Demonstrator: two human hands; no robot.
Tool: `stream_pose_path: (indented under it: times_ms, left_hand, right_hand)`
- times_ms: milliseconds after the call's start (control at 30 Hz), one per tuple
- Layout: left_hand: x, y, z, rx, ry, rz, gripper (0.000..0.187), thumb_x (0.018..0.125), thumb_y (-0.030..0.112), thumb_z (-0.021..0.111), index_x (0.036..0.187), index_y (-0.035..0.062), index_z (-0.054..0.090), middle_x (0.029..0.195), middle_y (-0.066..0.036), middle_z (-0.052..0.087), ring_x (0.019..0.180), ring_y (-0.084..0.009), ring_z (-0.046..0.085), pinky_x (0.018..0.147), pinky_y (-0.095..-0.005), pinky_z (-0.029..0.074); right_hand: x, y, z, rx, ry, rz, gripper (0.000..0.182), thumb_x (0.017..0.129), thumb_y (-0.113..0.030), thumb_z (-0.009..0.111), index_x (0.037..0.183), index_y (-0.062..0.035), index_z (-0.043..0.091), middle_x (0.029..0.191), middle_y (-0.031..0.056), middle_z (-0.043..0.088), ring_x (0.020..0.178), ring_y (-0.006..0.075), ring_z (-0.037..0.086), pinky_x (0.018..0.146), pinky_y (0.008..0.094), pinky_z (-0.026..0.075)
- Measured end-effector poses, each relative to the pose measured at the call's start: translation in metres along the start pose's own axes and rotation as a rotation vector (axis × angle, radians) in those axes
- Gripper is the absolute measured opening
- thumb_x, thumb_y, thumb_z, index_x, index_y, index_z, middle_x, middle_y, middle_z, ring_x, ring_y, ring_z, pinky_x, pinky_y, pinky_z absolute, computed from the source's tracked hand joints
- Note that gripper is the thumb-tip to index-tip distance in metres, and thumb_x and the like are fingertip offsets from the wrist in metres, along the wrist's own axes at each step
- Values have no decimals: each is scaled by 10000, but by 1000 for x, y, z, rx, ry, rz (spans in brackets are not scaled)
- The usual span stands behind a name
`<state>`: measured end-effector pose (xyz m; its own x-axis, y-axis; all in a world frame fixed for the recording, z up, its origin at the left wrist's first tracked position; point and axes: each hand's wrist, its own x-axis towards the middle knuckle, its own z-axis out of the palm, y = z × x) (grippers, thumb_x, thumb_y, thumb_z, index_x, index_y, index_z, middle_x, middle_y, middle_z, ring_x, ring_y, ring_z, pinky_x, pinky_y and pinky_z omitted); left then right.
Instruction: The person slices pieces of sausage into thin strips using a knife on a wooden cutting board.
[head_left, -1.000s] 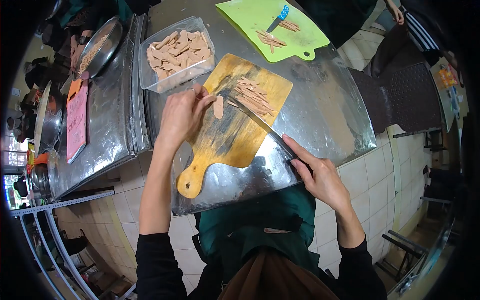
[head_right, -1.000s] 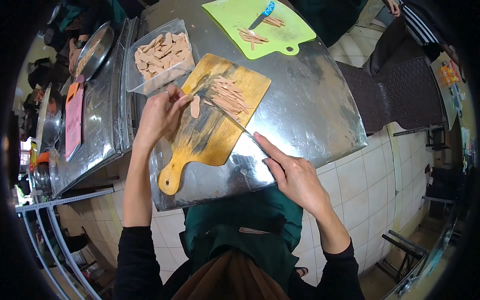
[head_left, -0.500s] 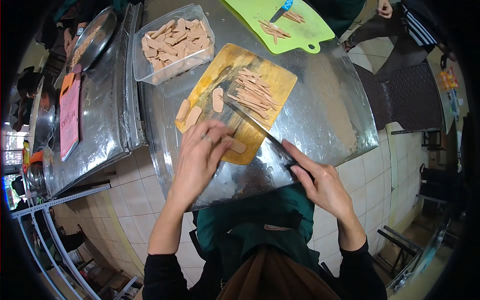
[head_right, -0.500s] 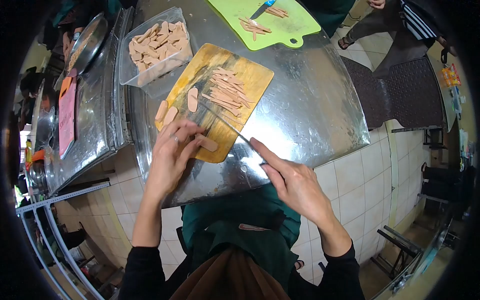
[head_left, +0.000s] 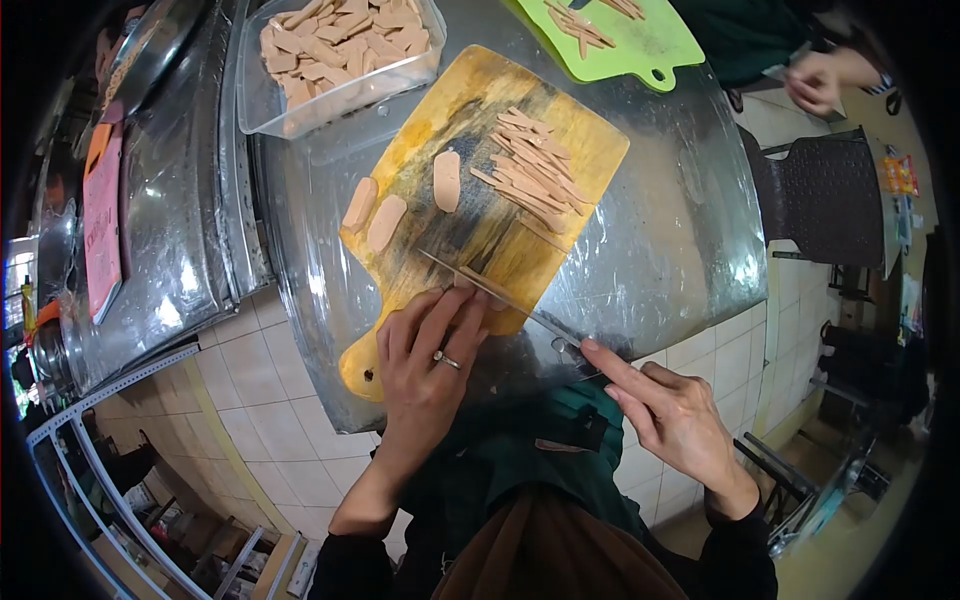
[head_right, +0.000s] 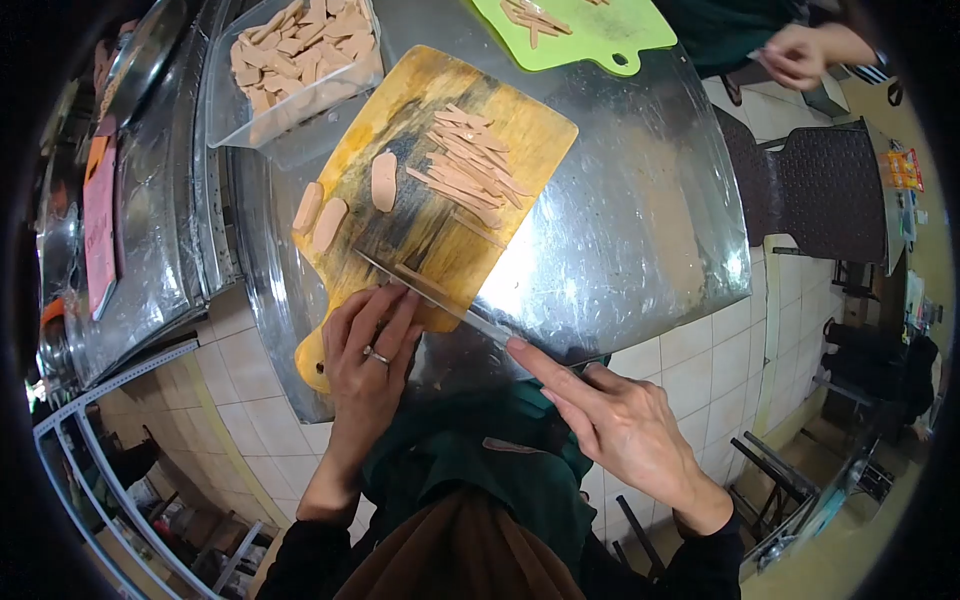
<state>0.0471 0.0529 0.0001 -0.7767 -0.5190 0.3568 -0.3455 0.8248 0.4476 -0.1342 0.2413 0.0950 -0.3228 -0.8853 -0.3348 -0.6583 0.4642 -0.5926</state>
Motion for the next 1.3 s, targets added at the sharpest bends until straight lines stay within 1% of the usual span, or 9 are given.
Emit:
stream_pose_path:
  times_ms: [67,267,467,733,900,1067,1133,1233,1300]
  left_hand:
    - [0,-1,1,26,3,8,442,813,83,808,1245,115,726,1314,-14,650,1149,-256,608,938,-428,472]
    - [2,0,0,59,-20,-3,426,785,111,834,1201,123,744,1272,-11,665,1123,-249,622,911,-419,479]
    - [0,-2,0,77,-40,-8,424,766,127,856,1178,139,755,1257,-7,674,1119,-250,630,902,-414,477]
    - [1,-1,-3,96,-82,-15,399,765,169,869,1149,173,763,1234,17,683,1110,-243,628,897,-399,468]
    - [1,0,-3,81,-100,-21,383,771,161,867,1138,180,763,1209,25,693,1108,-241,629,886,-390,464]
    - [3,4,-3,100,-92,-26,394,787,151,859,1166,180,758,1221,30,697,1108,-241,634,887,-381,465]
    - [3,4,-2,121,-79,-16,412,794,150,854,1192,180,753,1234,31,697,1108,-239,636,889,-378,465]
    - [3,5,-1,137,-66,-8,445,807,148,844,1238,180,738,1260,28,692,1117,-236,635,895,-376,467]
    - [3,4,-1,139,-67,-2,460,811,147,838,1257,177,731,1271,24,687,1123,-236,635,902,-377,468]
  right_hand:
    - [0,6,1,-42,-4,-61,629,994,-130,647,1569,-300,460,618,90,514,517,248,535,524,395,515]
    - [2,1,-8,-82,-66,-40,779,879,-43,706,1569,-307,462,638,99,519,545,214,513,528,389,527]
    - [1,2,-18,-26,-171,-4,905,790,12,723,1582,-325,445,643,88,477,535,215,514,517,382,536]
    - [2,-2,-23,27,-249,35,891,824,3,712,1594,-336,419,668,79,484,510,216,526,494,392,534]
    - [9,-2,-19,59,-287,63,889,838,22,690,1598,-341,407,669,84,494,499,224,552,490,400,546]
    - [30,7,-1,29,-202,-46,899,820,26,703,1597,-319,410,674,93,503,501,233,559,504,393,566]
    - [31,16,8,112,-165,-41,860,840,20,706,1589,-298,426,670,119,533,511,243,569,511,396,569]
    - [39,24,18,223,-36,-97,789,884,5,703,1577,-272,447,658,141,574,522,255,585,525,396,572]
    - [37,24,16,219,-32,-90,697,940,-9,678,1562,-247,470,660,142,630,526,266,599,543,396,572]
